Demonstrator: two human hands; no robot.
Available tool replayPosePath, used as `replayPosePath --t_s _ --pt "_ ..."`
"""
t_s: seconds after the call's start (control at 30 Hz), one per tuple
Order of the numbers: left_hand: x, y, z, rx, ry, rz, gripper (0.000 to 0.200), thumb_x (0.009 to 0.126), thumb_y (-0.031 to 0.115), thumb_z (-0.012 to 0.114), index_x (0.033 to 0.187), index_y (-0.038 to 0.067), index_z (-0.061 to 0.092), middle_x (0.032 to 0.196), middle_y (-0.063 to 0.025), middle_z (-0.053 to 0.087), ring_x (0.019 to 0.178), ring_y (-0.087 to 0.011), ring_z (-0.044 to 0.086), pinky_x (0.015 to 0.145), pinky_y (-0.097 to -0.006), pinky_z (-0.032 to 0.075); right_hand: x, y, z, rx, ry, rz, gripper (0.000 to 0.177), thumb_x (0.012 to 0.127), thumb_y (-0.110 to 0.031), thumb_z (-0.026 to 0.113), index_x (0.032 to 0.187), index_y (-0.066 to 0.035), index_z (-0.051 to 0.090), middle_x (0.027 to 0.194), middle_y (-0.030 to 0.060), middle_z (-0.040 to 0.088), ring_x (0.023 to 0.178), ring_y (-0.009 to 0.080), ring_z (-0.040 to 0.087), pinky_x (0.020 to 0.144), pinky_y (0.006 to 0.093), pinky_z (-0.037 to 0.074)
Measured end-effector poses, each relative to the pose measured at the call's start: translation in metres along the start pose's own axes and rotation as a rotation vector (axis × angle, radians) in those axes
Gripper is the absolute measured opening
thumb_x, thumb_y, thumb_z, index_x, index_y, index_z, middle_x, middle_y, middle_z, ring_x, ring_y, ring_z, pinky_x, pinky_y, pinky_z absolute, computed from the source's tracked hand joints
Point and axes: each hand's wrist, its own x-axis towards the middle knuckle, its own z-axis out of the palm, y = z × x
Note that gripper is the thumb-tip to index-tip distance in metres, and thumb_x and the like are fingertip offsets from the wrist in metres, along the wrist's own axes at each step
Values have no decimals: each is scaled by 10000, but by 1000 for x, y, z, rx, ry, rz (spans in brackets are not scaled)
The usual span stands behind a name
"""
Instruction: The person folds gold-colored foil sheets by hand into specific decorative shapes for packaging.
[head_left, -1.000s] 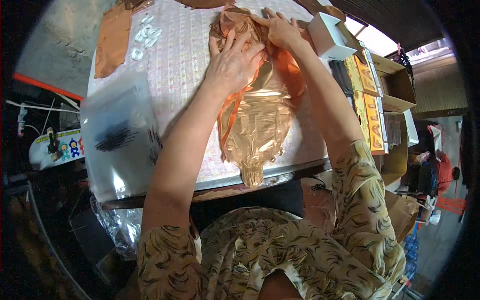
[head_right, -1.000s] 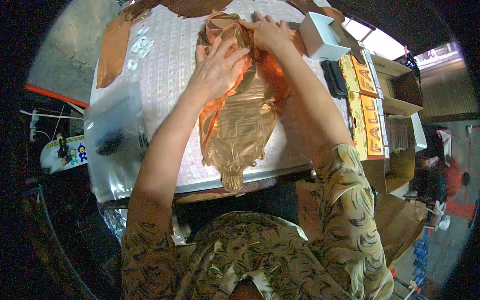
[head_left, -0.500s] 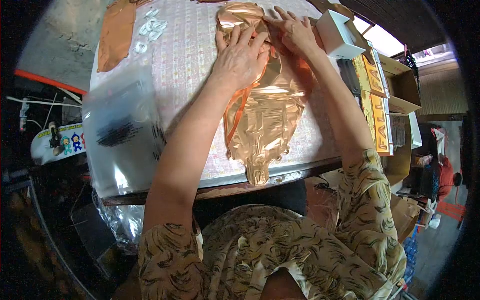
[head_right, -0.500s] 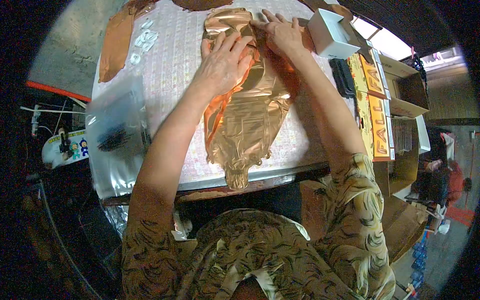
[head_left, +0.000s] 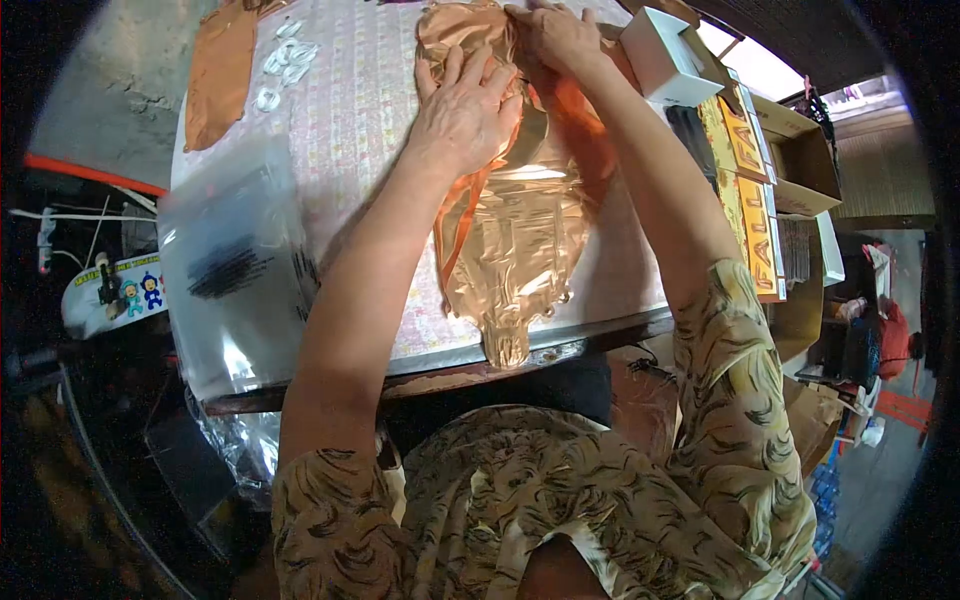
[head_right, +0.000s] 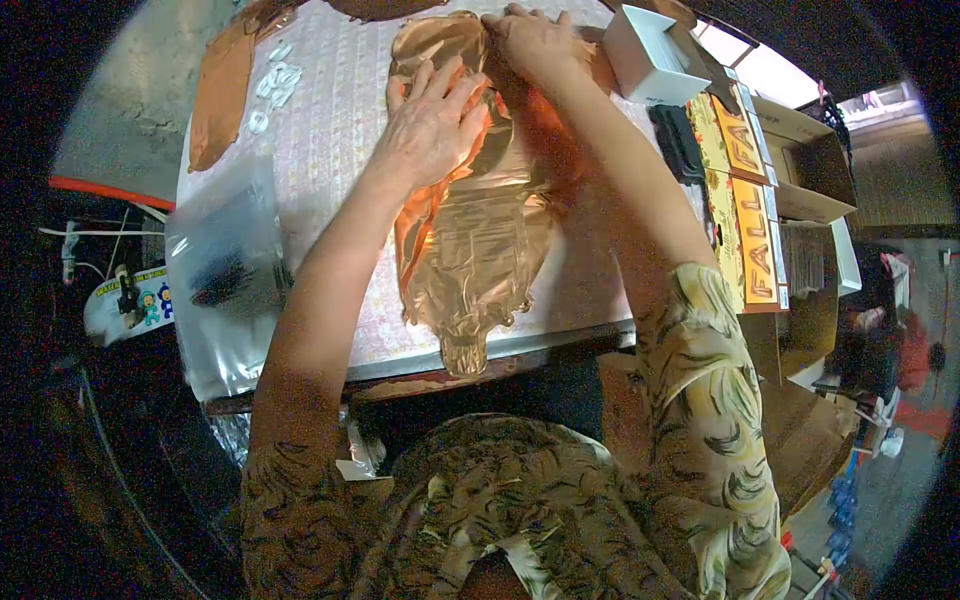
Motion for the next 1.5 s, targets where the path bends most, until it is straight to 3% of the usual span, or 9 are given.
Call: replayPosePath --t_s 0.17,0.23,0.6,0.93,1.07,1.3,1.37,1.43,1.5 --pt "3 -1 -4 24 -35 3 497 1022 410 479 1441 156 563 1573 -159 431 1484 -428 317 1188 -703 133 -1 23 -21 206 -249 32 453 1057 -287 448 1496 -194 510 1518 195 499 1312 426 545 1113 662 369" --pt "2 0 -2 31 -26 0 496 1024 414 476 1443 162 560 1574 -158 430 1485 -426 318 1188 -701 134 -16 45 0 425 216 71 421 903 -235 647 1313 -147 681 1353 182 650 1196 392 648 1006 567 503" --pt "3 -1 1 89 -25 -16 490 1050 431 461 1459 172 539 1591 -167 421 1475 -422 355 1170 -654 191 -157 44 -4 260 134 409 451 950 -417 659 891 26 720 811 272 716 784 468 704 731 518 565" --pt "3 2 -3 90 -59 -45 505 1054 424 446 1505 198 479 1621 -139 386 1496 -418 330 1178 -658 183 -130 33 -21 912 388 395 217 909 -177 756 857 11 660 714 61 657 668 115 610 596 283 480" --pt "5 1 -3 98 -71 -49 545 1031 462 442 1521 228 480 1613 -140 397 1510 -399 296 1208 -691 98 -117 7 -34 1045 602 171 129 942 -87 724 947 1 629 813 34 655 700 98 614 599 261 482" --pt "8 10 -19 91 -126 21 648 959 534 538 1551 295 425 1629 -84 386 1498 -358 332 1187 -684 116 -133 -34 -77 2121 138 -194 395 1026 -65 557 1411 17 567 1257 232 680 1106 229 687 979 344 558" --pt "8 -11 18 196 80 30 534 986 442 507 1482 245 530 1573 -95 468 1446 -339 418 1160 -718 143 -122 -3 -45 1699 407 -53 410 1042 -64 484 1437 39 532 1379 205 629 1257 259 624 1080 358 482" --pt "8 5 -16 181 -247 -47 469 989 357 471 1364 126 631 1444 -176 571 1390 -383 465 1175 -728 98 -130 26 -3 1352 509 -2 426 1041 -79 493 1449 39 517 1404 184 620 1288 265 605 1101 365 462" --pt "13 4 -16 222 -189 -7 466 987 349 470 1340 102 645 1412 -193 592 1373 -396 476 1181 -730 83 -141 39 19 848 149 114 429 1030 -143 534 1432 6 542 1451 148 590 1350 300 545 1132 450 414"
